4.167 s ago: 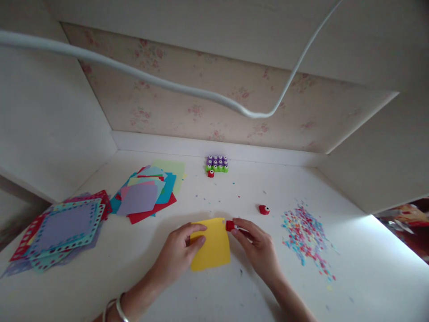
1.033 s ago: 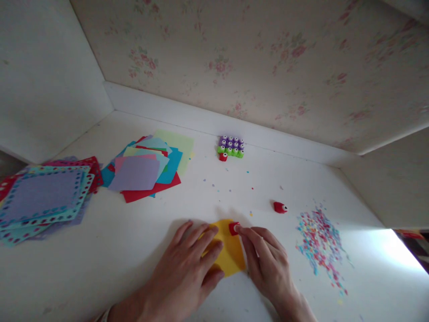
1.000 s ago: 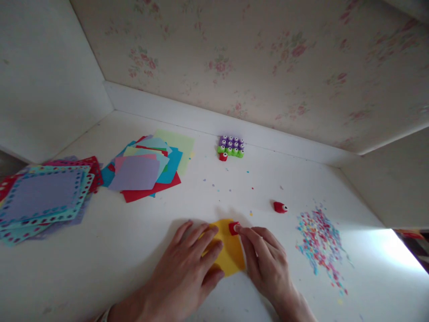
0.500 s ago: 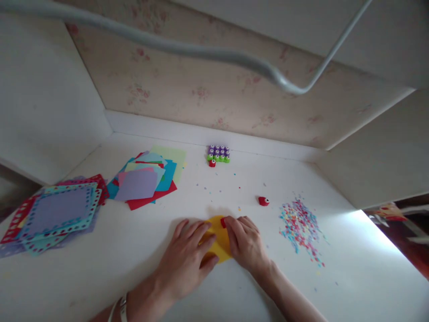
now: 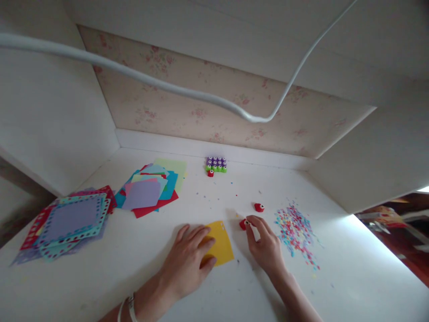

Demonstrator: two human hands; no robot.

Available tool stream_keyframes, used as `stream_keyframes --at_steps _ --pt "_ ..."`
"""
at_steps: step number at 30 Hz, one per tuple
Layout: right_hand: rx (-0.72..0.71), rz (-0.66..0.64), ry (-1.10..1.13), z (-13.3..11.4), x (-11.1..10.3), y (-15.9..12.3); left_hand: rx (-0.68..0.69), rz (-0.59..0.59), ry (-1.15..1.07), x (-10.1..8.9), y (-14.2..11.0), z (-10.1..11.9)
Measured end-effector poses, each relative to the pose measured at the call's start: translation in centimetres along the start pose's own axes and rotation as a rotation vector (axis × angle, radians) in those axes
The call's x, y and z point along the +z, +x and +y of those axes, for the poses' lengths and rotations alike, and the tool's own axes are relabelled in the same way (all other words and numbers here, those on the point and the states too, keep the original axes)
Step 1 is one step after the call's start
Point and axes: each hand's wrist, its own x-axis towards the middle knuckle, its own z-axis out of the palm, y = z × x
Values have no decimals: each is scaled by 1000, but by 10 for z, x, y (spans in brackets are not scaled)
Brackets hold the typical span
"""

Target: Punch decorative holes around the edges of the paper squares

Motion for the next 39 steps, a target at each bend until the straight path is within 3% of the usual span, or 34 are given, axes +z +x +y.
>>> stream_keyframes --at_steps 6,12,18,24,31,36,39 --pt "-53 -28 -6 9 -4 1 37 -43 34 2 0 -3" --pt "238 7 260 15 -18 5 36 -39 38 4 1 -6" --pt "463 118 235 64 -46 30 57 -15 47 5 1 -8" --pt "497 30 103 109 -34 40 71 -9 63 5 1 -8" --pt "481 -10 108 109 -21 39 72 -29 64 3 1 -7" --pt "483 52 103 106 -29 38 72 -18 47 3 1 -7" --pt "434 116 84 88 -34 47 52 7 40 2 1 -6"
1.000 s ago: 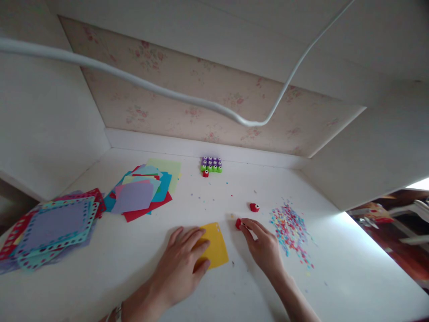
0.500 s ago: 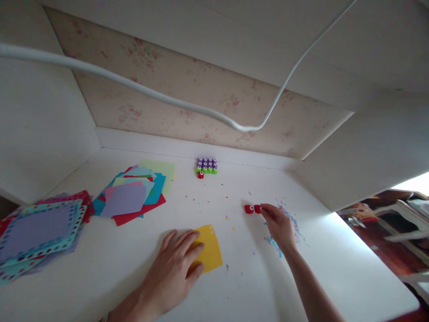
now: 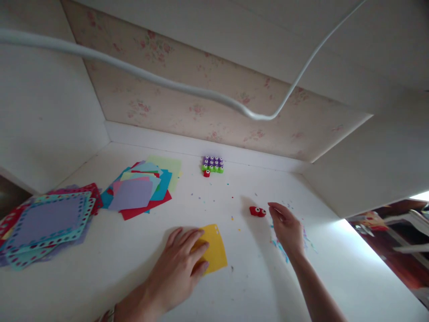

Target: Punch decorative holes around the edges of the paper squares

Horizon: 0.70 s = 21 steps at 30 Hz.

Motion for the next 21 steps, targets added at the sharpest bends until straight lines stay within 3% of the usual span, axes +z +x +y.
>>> stream_keyframes --at_steps 2,4,7,10,13,16,21 --pt "-93 -16 9 -22 8 2 -35 29 6 -1 1 0" --pt "-215 -119 35 -48 26 5 -88 56 19 -1 2 -1" --pt "-373 -300 48 -83 73 14 -159 64 31 0 3 -4" --pt "-435 -368 27 -107 125 26 -200 47 22 1 4 -7" --pt "-491 -406 -9 -122 162 37 -235 40 -5 1 4 -10" --pt "-522 -422 -52 -129 177 45 -263 31 -51 -1 4 -13" --pt "-531 -416 -147 -124 171 49 -267 16 -129 -4 4 -17"
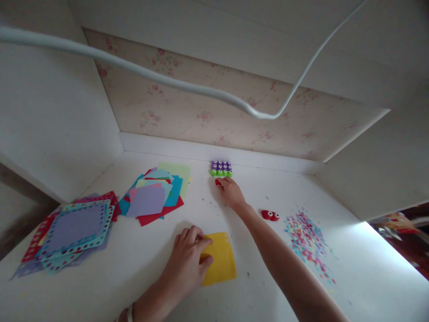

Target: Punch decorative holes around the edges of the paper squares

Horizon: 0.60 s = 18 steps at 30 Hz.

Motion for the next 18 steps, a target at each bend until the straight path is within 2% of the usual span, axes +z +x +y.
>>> stream_keyframes --at_steps 6,12,15,18 --pt "-27 3 -53 12 -7 -5 27 5 -42 -1 1 1" --pt "-57 -34 -22 9 -13 -7 24 -21 -86 -1 2 -5" --pt "-32 -11 -2 3 -21 -26 3 -9 -64 3 1 -12" --pt "-8 -1 30 -7 -30 -60 -17 -11 -43 5 0 -14"
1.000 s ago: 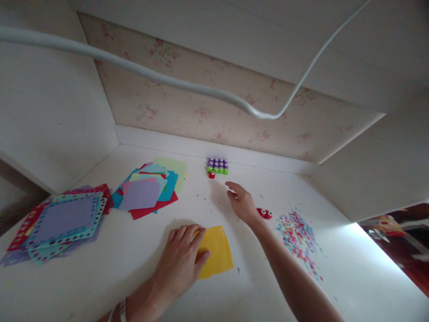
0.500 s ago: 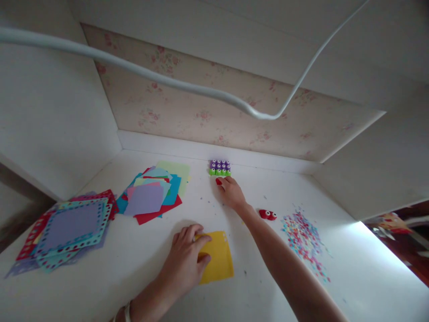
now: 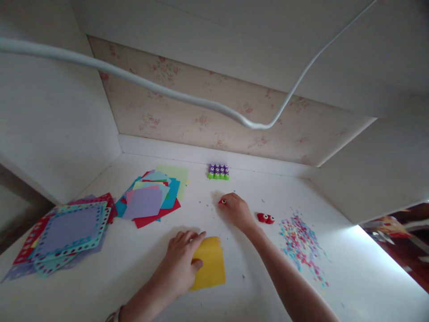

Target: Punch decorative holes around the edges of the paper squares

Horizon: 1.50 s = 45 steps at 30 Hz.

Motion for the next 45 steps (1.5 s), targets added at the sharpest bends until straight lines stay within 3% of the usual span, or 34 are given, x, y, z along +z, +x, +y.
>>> stream_keyframes --at_steps 6,11,14,20,32,45 --pt "-10 71 148 -17 -15 -75 9 9 -77 -4 -1 5" --pt "16 103 307 -24 -20 -104 28 47 -283 -4 2 9" --pt "129 163 415 -25 -18 -108 -7 78 -378 -5 6 12" --pt "283 172 682 -14 -9 -110 -137 -22 -558 -9 11 15" --pt "232 167 756 -27 -14 -110 -148 -134 -600 -18 13 26" --pt "238 158 779 -28 -11 -110 -169 -171 -601 -21 12 30"
